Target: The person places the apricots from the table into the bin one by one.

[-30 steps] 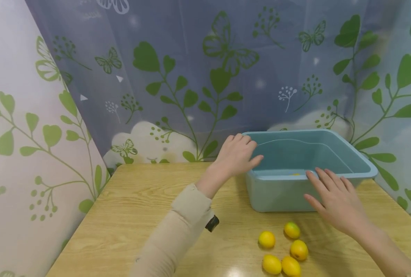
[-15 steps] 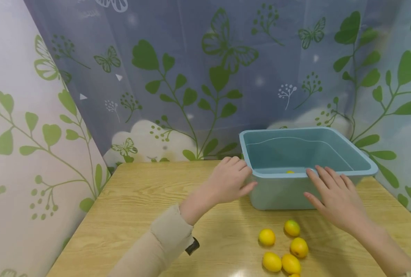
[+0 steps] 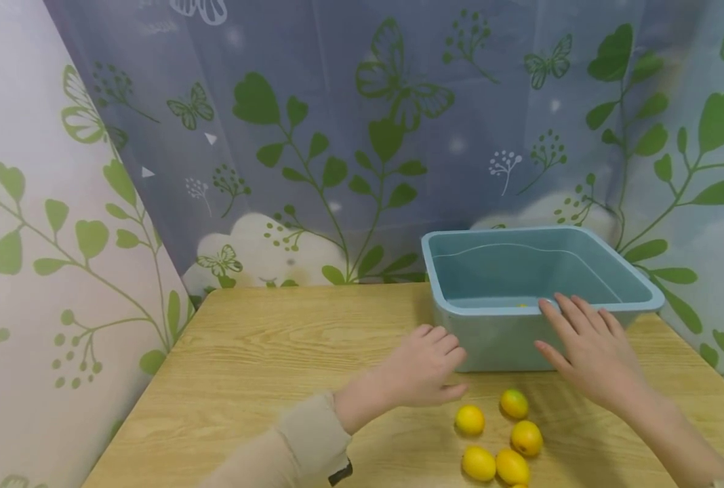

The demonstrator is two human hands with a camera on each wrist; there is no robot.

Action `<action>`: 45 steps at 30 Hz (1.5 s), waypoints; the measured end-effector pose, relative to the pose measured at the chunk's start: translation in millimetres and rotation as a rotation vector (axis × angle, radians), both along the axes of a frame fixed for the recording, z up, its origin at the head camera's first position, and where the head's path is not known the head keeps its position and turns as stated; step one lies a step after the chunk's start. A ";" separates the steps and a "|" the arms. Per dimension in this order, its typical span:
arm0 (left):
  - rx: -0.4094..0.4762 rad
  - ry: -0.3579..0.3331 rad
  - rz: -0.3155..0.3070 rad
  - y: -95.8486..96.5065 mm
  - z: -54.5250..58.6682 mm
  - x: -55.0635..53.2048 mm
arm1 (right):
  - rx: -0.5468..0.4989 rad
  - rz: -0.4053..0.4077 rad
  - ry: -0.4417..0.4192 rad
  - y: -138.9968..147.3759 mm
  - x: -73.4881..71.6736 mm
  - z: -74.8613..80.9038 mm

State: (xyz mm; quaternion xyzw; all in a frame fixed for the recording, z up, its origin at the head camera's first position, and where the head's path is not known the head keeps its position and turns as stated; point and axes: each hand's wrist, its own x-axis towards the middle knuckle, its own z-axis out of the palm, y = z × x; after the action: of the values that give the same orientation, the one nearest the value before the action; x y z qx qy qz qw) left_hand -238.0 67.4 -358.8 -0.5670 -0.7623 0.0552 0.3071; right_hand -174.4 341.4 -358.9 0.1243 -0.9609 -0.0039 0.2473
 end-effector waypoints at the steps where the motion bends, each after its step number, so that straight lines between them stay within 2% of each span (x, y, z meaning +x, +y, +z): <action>1: -0.018 -0.008 0.005 1.5 -3.4 0.6 | -0.001 0.001 0.000 0.3 0.0 -0.2; 11: -0.136 -0.056 0.014 12.0 -31.4 3.9 | 0.006 0.004 0.007 2.1 -0.2 -2.7; 17: -0.189 -0.098 0.048 14.9 -38.8 3.1 | 0.008 0.008 0.008 2.8 -0.8 -3.4; 24: -0.274 -0.159 0.137 17.9 -46.4 -1.9 | 0.007 0.017 0.024 3.6 -2.3 -4.4; 28: -0.323 -0.187 0.157 20.8 -48.6 -4.0 | 0.003 0.025 0.039 3.9 -2.5 -4.9; 35: -0.392 -0.165 0.139 25.6 -55.5 -5.7 | -0.002 0.034 0.055 4.0 -2.9 -4.7; 41: -0.401 -0.125 0.106 28.2 -62.3 -4.5 | 0.000 0.027 0.031 4.1 -2.0 -4.1; 45: -0.428 -0.137 0.114 29.5 -64.4 -3.5 | 0.001 0.021 0.024 3.6 -1.5 -4.5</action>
State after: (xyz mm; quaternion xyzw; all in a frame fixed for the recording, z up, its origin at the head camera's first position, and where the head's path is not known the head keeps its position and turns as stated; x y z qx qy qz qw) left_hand -241.5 96.9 -423.2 -0.5775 -0.7831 0.1945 0.1238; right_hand -175.9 345.0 -363.4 0.1345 -0.9566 -0.0031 0.2586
